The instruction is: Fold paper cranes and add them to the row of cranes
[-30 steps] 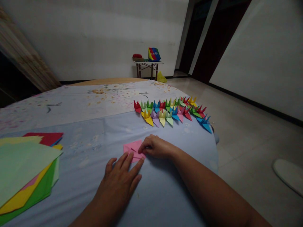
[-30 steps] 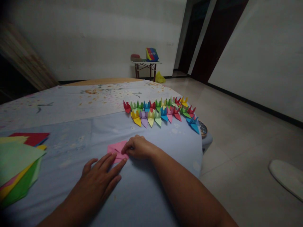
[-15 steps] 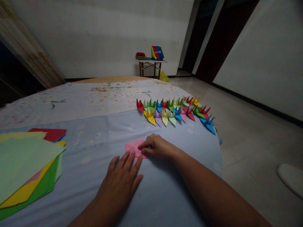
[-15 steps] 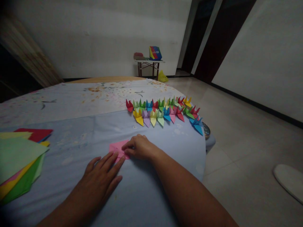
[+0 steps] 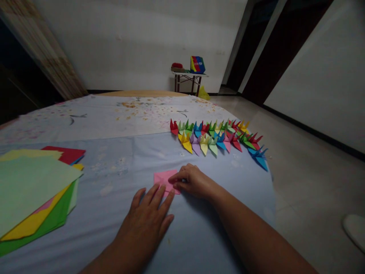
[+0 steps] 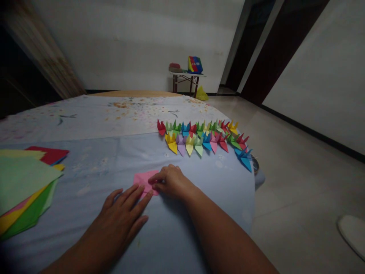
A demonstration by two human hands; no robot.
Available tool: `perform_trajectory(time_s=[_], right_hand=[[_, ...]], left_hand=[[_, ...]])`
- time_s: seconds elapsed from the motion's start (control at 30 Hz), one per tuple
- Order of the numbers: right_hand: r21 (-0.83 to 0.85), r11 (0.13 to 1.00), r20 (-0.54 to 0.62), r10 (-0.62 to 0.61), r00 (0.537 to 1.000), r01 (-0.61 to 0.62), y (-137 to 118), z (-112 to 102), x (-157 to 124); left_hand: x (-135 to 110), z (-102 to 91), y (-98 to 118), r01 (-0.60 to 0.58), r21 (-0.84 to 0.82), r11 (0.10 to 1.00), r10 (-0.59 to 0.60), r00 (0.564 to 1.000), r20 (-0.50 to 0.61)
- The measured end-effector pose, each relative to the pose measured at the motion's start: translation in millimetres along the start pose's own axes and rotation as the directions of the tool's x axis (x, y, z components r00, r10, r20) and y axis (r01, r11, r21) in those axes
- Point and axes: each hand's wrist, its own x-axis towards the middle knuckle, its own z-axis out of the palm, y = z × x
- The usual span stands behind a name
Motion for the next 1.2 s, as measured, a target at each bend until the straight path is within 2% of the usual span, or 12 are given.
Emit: perform_trajectory(time_s=[0.1, 0.23, 0.57, 0.8, 0.97, 1.2], right_hand=[[0.017, 1.000, -0.004, 0.006, 1.000, -0.006, -0.9, -0.4, 0.1], [0.025, 1.000, -0.001, 0.013, 1.000, -0.013, -2.1, -0.4, 0.5], [0.037, 0.999, -0.004, 0.022, 1.000, -0.022, -1.2, 0.9, 0.3], [0.014, 1.000, 0.009, 0.023, 1.000, -0.023, -1.8, 0.5, 1.2], [0.017, 1.000, -0.002, 0.000, 1.000, 0.000, 0.2, 1.7, 0.8], [0.006, 1.000, -0.007, -0.013, 1.000, 0.013, 2.1, 1.8, 0.8]], left_hand=[[-0.9, 3.0, -0.3, 0.014, -0.006, 1.000, -0.014, 1.000, -0.024], [-3.4, 9.9, -3.0, -0.036, 0.019, 0.999, 0.037, 0.997, -0.063], [-4.9, 13.3, -5.8, -0.041, 0.009, 0.999, 0.041, 0.998, -0.048], [-5.6, 8.8, -7.6, -0.048, -0.020, 0.999, 0.047, 0.997, -0.063], [-5.0, 3.6, -7.5, -0.041, -0.048, 0.998, 0.040, 0.999, -0.017], [-5.1, -0.8, -7.2, -0.027, -0.082, 0.996, 0.026, 1.000, -0.014]])
